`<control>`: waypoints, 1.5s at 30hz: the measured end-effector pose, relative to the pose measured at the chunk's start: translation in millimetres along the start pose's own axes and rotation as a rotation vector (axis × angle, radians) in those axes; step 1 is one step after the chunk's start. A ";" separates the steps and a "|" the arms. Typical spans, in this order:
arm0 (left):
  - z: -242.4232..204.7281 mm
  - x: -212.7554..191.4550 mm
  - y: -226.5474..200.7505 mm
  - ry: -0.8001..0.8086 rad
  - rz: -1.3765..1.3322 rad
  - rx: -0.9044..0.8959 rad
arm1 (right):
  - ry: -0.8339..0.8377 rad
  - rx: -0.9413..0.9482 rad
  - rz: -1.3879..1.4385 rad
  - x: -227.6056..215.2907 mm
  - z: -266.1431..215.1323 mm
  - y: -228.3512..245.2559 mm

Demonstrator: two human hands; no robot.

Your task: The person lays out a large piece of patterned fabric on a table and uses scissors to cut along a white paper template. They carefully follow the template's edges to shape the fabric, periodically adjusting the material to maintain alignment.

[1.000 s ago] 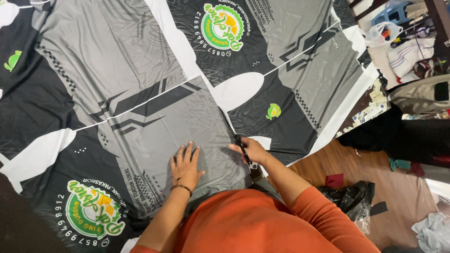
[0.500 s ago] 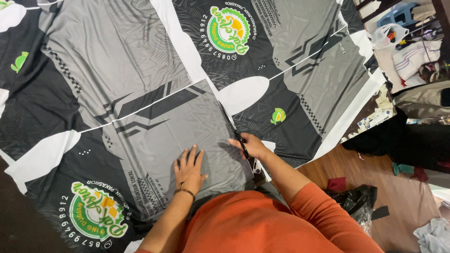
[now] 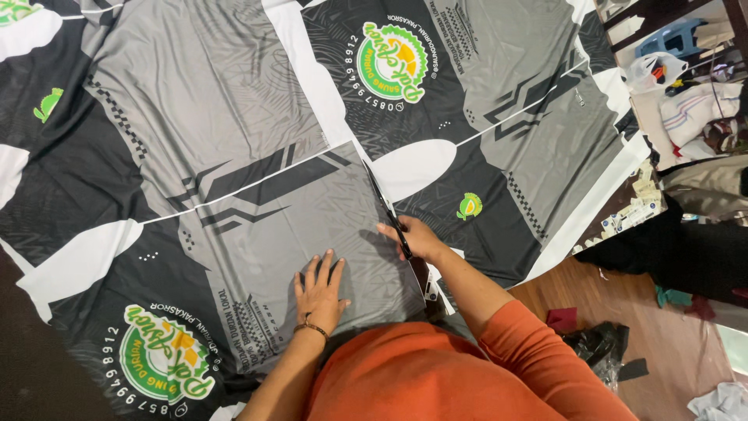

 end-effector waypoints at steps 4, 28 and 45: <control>1.1 -0.6 0.7 0.020 0.002 -0.006 | 0.006 -0.020 0.024 2.1 1.9 2.9; 18.7 47.7 20.0 -0.302 0.105 0.049 | 0.048 0.054 0.027 3.4 16.9 43.6; 127.8 -83.2 10.1 -0.653 -0.005 0.219 | 0.230 0.001 0.025 -44.1 34.6 56.3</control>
Point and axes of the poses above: each hand's wrist, its own z-axis towards the middle knuckle, its own x-axis out of the palm, y = z × x, the point moved 3 cm from there along z, towards the middle knuckle, and after that the axes turned 11 degrees about x, right-handed, at the moved point
